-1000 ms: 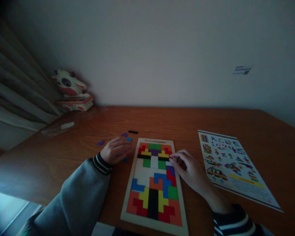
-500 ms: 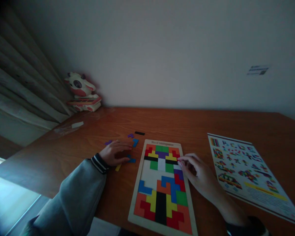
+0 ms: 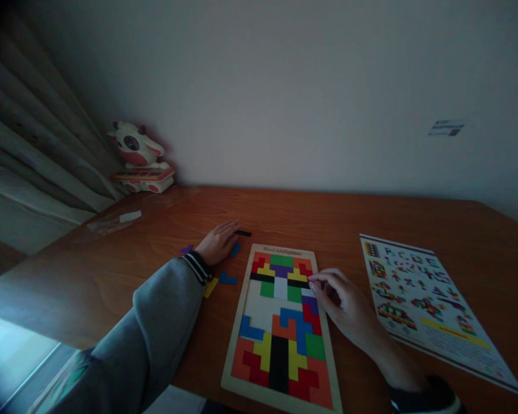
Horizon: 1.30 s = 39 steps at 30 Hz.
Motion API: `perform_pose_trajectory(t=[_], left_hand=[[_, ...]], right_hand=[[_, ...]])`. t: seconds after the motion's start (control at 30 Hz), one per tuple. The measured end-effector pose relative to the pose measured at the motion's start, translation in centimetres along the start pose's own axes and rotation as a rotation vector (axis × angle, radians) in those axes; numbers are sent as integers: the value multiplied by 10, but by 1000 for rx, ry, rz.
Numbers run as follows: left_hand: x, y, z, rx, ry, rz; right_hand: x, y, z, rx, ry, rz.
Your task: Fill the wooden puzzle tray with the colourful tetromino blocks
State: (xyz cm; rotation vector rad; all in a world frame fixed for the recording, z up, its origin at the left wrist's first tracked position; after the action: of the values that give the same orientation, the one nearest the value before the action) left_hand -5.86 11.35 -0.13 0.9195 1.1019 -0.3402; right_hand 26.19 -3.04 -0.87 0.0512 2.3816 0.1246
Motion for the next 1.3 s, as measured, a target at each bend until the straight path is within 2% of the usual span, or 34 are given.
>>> perform_pose_trajectory(t=[0.13, 0.4, 0.6, 0.7, 0.8, 0.9, 0.97, 1.07, 1.17, 1.3], left_hand=[[10, 5, -6, -30, -15, -65], [1, -6, -11, -56, -39, -11], [0, -5, -2, 68, -42, -55], [-6, -3, 5, 146, -16, -6], [-16, -1, 21, 201, 4, 95], [-25, 2, 59, 420, -85, 168], [-25, 1, 90, 621, -158, 114], [-19, -3, 122, 754, -215, 54], [-9, -8, 138, 836, -202, -24], [-5, -12, 139, 879, -178, -78]], right_hand=[[0, 0, 2, -5, 3, -9], [-2, 0, 0, -10, -7, -11], [-4, -1, -4, -16, -1, 4], [-4, -1, -5, -19, -4, 9], [-4, -1, -4, -17, -4, 9], [-3, 0, -3, -20, -8, -4], [-3, 0, -1, -23, -13, -8], [-2, 1, 0, -25, -17, -5], [-2, 0, -1, -28, -11, 3], [-2, 0, -2, -33, -8, 3]])
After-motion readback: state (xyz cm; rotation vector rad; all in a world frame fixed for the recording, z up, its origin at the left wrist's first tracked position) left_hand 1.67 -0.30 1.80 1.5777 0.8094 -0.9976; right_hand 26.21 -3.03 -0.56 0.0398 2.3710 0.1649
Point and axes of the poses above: each hand's wrist, its own y-axis towards the middle knuckle, its own x-axis out of the palm, z = x × y, the point moved 4 cm from there along y, towards the middle knuckle, and after that the axes turned 11 degrees about x, right-handed, at the moved point
